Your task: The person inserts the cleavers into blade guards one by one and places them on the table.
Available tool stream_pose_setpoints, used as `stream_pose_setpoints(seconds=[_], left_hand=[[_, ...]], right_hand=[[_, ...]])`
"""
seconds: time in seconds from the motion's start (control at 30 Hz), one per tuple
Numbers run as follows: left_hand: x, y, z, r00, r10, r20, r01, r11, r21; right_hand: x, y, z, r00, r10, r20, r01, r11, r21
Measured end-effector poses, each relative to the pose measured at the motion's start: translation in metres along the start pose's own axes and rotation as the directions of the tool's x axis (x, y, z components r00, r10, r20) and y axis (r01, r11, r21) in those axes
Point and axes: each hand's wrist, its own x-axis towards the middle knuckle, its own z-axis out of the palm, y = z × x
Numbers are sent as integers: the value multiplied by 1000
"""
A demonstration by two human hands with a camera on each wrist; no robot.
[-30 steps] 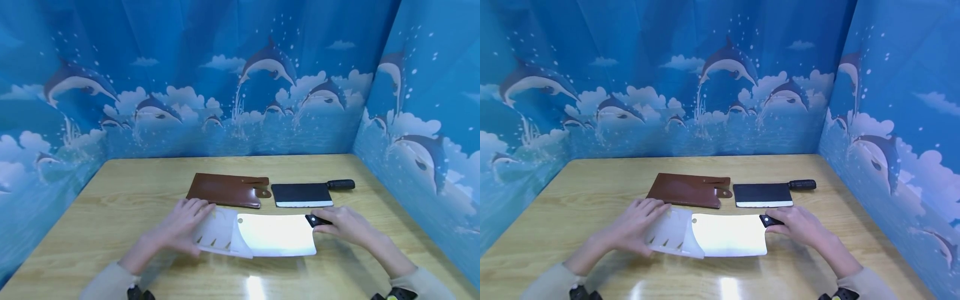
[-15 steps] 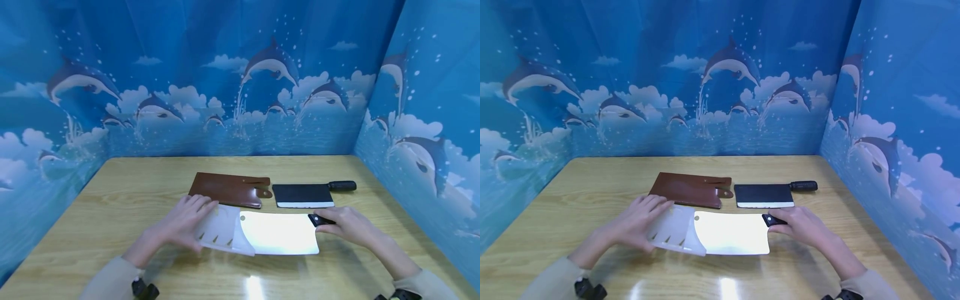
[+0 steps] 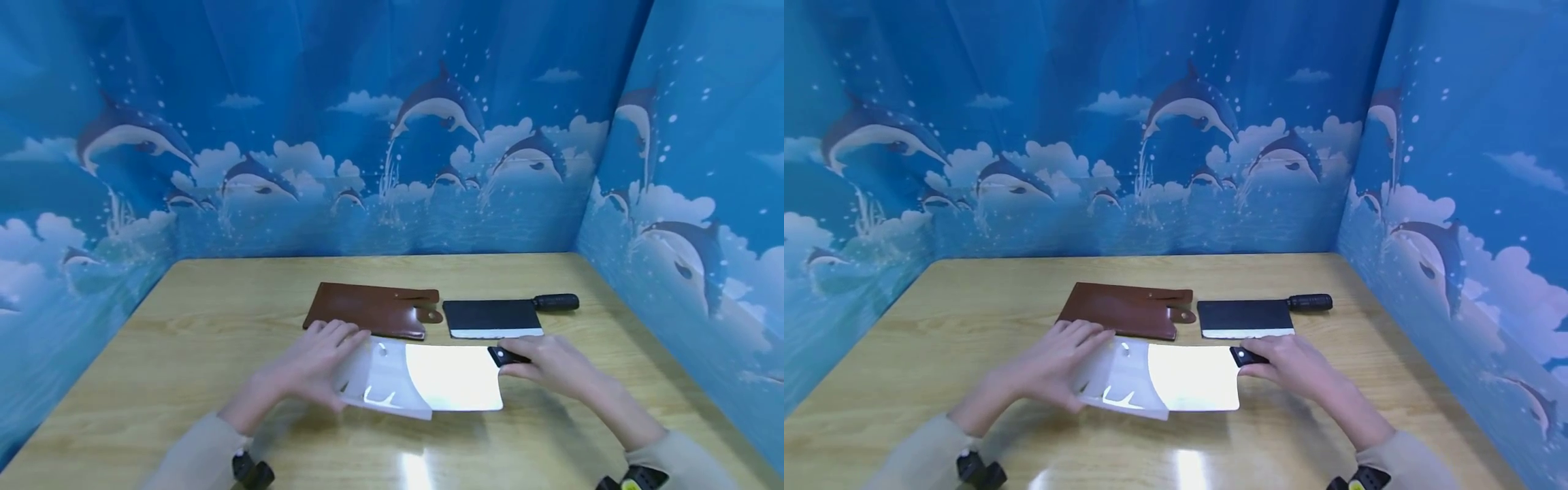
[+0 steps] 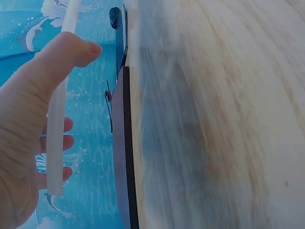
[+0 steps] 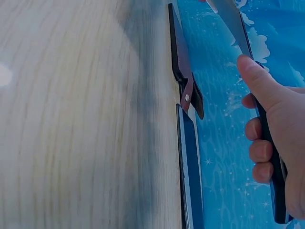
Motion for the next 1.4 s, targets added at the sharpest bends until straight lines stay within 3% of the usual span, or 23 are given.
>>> stream_pose_setpoints(seconds=[0.23,0.5,0.73,0.93,1.1,1.4], left_hand=[[9,3,0,999,-3,-51,4,1000,27],[19,12,-2,999,-29,-30,31,998,62],[30,30,-5,999,-37,-25,39,994,100],[30,33,-6,997,-68,-41,73,989,128],[25,37,1,997,-82,7,80,987,139],[16,38,3,997,-81,2,80,988,130]], right_hand=[[11,-6,9,999,44,-24,-44,999,-2],[26,-20,16,992,125,33,-124,992,-20],[42,-28,25,997,80,-22,-80,997,10],[46,-25,27,995,58,-76,-56,998,22],[45,-24,29,998,33,-50,-32,999,5],[41,-25,31,997,77,1,-77,997,5]])
